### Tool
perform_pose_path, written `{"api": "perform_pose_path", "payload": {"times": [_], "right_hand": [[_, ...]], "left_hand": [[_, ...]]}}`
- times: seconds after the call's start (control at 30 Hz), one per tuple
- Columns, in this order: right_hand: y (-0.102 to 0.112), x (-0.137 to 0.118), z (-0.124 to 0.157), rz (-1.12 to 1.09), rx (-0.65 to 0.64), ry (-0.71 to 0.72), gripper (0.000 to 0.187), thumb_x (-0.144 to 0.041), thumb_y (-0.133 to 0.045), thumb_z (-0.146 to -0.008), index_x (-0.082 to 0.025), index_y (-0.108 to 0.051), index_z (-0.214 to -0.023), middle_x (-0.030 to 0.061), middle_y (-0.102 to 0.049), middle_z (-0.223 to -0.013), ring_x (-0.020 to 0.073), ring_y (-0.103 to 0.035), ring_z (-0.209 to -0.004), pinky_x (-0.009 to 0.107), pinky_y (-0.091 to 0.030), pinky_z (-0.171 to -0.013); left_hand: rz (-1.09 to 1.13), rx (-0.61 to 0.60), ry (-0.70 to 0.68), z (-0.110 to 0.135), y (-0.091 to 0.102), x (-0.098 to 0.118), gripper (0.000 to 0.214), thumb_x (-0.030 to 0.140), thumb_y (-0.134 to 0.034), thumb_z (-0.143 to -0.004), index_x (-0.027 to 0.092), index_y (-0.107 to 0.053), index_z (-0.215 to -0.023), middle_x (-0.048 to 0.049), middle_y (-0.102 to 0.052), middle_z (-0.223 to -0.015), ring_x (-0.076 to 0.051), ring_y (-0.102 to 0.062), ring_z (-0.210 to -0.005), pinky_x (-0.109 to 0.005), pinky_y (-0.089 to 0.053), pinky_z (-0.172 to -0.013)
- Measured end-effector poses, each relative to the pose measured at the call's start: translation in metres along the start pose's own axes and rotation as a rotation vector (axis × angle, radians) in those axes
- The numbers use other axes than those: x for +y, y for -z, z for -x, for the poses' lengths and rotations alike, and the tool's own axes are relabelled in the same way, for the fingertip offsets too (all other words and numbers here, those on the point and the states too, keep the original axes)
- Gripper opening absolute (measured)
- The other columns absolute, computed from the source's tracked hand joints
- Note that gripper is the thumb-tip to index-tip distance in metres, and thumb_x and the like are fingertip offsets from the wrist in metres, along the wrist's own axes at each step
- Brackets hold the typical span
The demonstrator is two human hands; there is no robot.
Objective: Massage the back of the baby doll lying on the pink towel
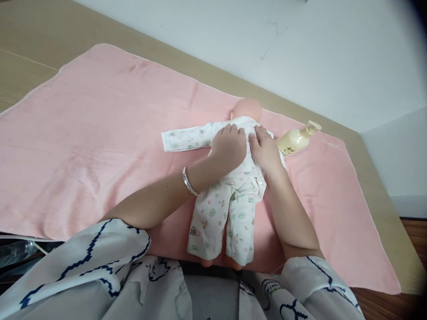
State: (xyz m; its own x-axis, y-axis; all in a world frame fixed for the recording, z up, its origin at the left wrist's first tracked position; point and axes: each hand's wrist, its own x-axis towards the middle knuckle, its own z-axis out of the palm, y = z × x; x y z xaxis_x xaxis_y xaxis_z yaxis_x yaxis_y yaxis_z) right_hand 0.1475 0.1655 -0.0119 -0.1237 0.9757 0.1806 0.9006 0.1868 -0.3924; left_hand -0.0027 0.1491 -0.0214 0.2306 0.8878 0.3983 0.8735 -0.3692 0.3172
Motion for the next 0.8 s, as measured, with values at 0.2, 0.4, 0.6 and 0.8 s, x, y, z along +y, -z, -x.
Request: {"api": "perform_pose_path", "payload": {"times": [0.2, 0.4, 0.6, 0.8], "right_hand": [[-0.003, -0.013, 0.009, 0.095, 0.022, 0.018, 0.059, -0.038, -0.028, -0.104, -0.005, -0.049, -0.148, 0.0235, -0.053, -0.154, 0.0352, -0.043, -0.150, 0.055, -0.035, -0.123], [-0.001, -0.024, 0.018, 0.154, 0.051, 0.068, 0.050, -0.031, -0.029, -0.103, -0.007, -0.060, -0.134, 0.0236, -0.064, -0.141, 0.0374, -0.054, -0.140, 0.057, -0.045, -0.114], [-0.001, -0.037, 0.027, 0.203, 0.047, 0.068, 0.042, -0.026, -0.033, -0.101, -0.009, -0.065, -0.123, 0.0254, -0.063, -0.140, 0.0377, -0.056, -0.138, 0.055, -0.045, -0.113], [0.005, -0.047, 0.035, 0.195, 0.036, 0.097, 0.031, -0.022, -0.037, -0.097, -0.017, -0.067, -0.100, 0.0205, -0.073, -0.120, 0.0357, -0.064, -0.124, 0.053, -0.051, -0.104]], "left_hand": [[0.033, -0.031, -0.003, -0.004, 0.002, -0.002, 0.033, 0.017, -0.043, -0.098, 0.005, -0.068, -0.115, -0.0248, -0.069, -0.122, -0.037, -0.062, -0.120, -0.047, -0.048, -0.100], [0.039, -0.079, -0.001, -0.006, 0.006, -0.007, 0.041, 0.024, -0.041, -0.102, 0.004, -0.061, -0.131, -0.0248, -0.059, -0.144, -0.037, -0.052, -0.139, -0.051, -0.042, -0.113], [0.068, -0.178, -0.044, -0.017, 0.008, -0.025, 0.038, 0.023, -0.042, -0.098, 0.009, -0.066, -0.124, -0.0171, -0.065, -0.136, -0.030, -0.057, -0.131, -0.042, -0.044, -0.112], [0.051, -0.168, -0.052, -0.020, 0.003, -0.030, 0.041, 0.024, -0.040, -0.098, 0.008, -0.063, -0.128, -0.0166, -0.066, -0.133, -0.031, -0.058, -0.128, -0.045, -0.043, -0.112]]}}
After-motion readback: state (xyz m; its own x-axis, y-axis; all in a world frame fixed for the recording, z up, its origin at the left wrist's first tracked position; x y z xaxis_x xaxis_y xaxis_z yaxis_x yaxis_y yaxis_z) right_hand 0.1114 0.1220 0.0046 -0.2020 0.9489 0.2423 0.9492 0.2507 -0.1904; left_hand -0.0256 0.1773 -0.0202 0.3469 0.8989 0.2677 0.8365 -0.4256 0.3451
